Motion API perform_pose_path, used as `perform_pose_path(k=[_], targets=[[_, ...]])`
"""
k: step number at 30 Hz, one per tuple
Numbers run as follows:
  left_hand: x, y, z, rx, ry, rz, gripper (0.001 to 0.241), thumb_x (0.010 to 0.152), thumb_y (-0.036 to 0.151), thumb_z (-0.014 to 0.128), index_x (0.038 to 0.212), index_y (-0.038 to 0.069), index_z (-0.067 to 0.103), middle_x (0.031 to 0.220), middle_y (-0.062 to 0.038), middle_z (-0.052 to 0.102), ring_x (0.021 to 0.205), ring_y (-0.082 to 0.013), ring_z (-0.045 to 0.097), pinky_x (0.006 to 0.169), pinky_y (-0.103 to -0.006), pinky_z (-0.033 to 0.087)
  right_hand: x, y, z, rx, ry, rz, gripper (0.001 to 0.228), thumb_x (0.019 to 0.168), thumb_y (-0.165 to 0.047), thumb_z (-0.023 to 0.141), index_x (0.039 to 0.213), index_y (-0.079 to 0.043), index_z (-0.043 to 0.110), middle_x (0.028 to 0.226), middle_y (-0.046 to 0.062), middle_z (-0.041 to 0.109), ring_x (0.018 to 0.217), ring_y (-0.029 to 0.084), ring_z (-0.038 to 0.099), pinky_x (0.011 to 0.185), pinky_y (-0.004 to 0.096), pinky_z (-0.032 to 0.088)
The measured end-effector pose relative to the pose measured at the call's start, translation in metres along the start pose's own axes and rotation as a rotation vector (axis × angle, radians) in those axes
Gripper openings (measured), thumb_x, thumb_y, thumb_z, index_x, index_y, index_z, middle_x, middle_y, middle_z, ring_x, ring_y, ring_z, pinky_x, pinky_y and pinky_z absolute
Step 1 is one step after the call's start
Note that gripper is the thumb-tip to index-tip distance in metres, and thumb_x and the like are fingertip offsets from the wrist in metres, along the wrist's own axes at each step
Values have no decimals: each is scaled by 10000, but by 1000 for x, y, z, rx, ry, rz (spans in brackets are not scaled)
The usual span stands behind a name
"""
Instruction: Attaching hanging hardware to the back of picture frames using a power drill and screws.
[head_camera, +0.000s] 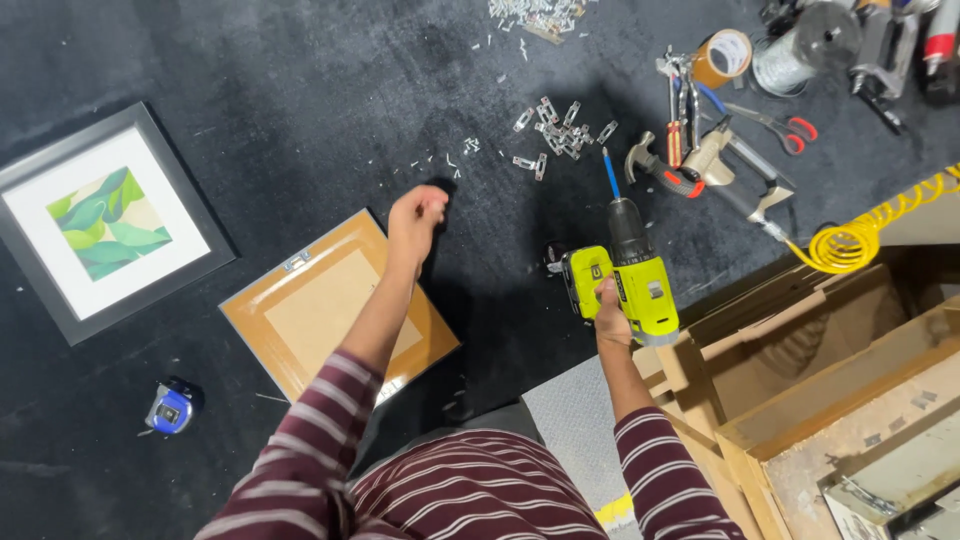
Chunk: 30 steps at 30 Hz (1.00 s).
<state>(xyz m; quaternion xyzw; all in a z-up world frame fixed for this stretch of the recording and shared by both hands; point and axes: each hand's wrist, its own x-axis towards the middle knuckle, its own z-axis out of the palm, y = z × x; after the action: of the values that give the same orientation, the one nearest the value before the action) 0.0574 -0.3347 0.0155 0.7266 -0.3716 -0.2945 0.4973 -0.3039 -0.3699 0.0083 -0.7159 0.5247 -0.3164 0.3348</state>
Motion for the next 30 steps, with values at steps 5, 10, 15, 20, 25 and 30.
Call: perform_pose_path(k=[5, 10, 15, 20, 25, 30], targets=[[-94, 15, -34, -682, 26, -443, 229, 1008, 68, 596, 1225, 33, 663, 1160, -214, 710, 1088, -268, 710, 1003, -351, 554, 15, 28, -3, -223, -109, 4, 292, 1155, -358, 435, 944, -168, 504, 911, -3, 514, 1116, 73, 589, 1100, 244, 329], [-176, 5, -89, -923, 219, -656, 237, 998, 148, 644, 1217, 59, 629, 1073, -72, 717, 928, -104, 729, 862, -201, 606, 8, -19, -19, 114, -28, 220, 176, 1023, -350, 707, 1102, -194, 723, 1146, 69, 721, 1168, 212, 654, 998, 361, 524], [-233, -24, -131, -1005, 274, -525, 112, 1013, 154, 621, 1083, 81, 667, 862, -22, 694, 732, -83, 725, 710, -184, 635, -24, -5, -7, 96, -77, 305, 511, 850, -492, 854, 1218, -172, 703, 1372, 130, 610, 1307, 248, 546, 1133, 377, 423], [-265, -5, -154, -1106, 359, -436, 151, 990, 96, 635, 1134, 74, 676, 958, -50, 700, 862, -125, 740, 839, -250, 636, -91, -5, 23, 240, -357, 110, 278, 782, -167, 901, 1011, -30, 820, 1109, 188, 764, 1033, 221, 713, 935, 397, 565], [-276, 21, -175, -1136, 309, -213, 83, 957, 35, 672, 1038, 39, 689, 904, -64, 673, 870, -166, 739, 806, -194, 599, -131, -90, 23, 460, -621, 666, 555, 824, -114, 750, 1359, -152, 609, 1431, 83, 647, 1275, 287, 630, 1080, 451, 490], [-290, 44, -198, -1072, 248, -138, 29, 983, 61, 638, 981, 83, 655, 920, -54, 637, 725, -106, 620, 584, -165, 548, -154, -122, 23, 453, -698, 568, 520, 812, -91, 775, 1309, -142, 632, 1401, 105, 673, 1264, 306, 665, 985, 444, 553]])
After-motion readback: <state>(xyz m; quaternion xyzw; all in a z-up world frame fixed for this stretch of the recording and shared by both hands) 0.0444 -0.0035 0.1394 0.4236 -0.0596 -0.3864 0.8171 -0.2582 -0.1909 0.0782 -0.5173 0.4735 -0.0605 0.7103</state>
